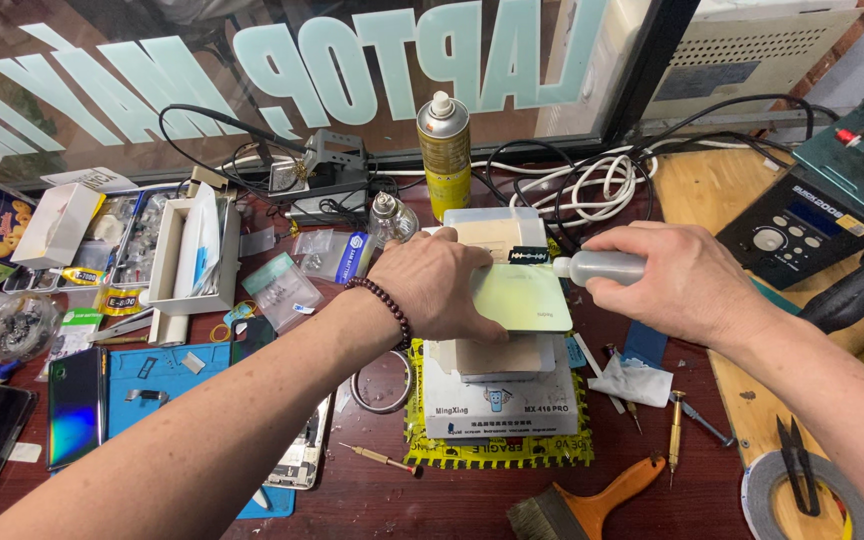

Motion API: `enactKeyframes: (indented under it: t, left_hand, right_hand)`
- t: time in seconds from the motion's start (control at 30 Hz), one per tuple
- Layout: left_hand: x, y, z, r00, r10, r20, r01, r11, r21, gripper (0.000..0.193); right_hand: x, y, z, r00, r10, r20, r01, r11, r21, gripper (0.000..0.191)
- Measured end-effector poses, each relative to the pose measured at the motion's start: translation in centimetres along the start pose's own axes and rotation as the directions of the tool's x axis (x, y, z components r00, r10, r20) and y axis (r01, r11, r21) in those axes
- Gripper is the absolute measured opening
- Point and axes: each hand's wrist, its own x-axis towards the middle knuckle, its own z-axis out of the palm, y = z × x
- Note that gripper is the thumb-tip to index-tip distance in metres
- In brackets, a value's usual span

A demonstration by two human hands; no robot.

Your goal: The person cleans the back of a light green smartphone with a small bottle and a cloth, then uses a black tool to scrape or pry at the camera module area. The person repeatedly wipes and scrapes the same region on the phone's back.

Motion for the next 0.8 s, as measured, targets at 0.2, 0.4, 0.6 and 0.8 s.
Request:
enactKeyframes:
  t: [0.2, 0.4, 0.6, 0.8]
  left_hand:
    - [0.2, -0.4, 0.1, 0.999, 0.035, -0.018, -0.035, 0.998, -0.042, 0.090]
    - [0.3, -0.7, 0.1, 1.000, 0.017, 0.022, -0.015, 0.995, -0.094, 0.093]
    - [0.3, -0.7, 0.2, 0.999, 0.025, 0.025, -0.023, 0.996, -0.091, 0.093]
    - [0.0, -0.8, 1.0, 0.999, 0.000, -0.035, -0.003, 0.996, -0.094, 0.091]
  right_hand:
    - [0.1, -0.2, -0.3, 0.998, 0.055, 0.034, -0.055, 0.999, -0.001, 0.044]
    - [0.2, -0.8, -1.0, 0.982, 0.164, 0.093, -0.167, 0.985, 0.033, 0.041]
    - [0.9, -1.0, -0.3, 0.992, 0.099, 0.082, -0.102, 0.994, 0.035, 0.043]
    - [0.9, 5.2, 0.5, 0.968, 0.204, 0.143, -0.249, 0.813, 0.527, 0.047]
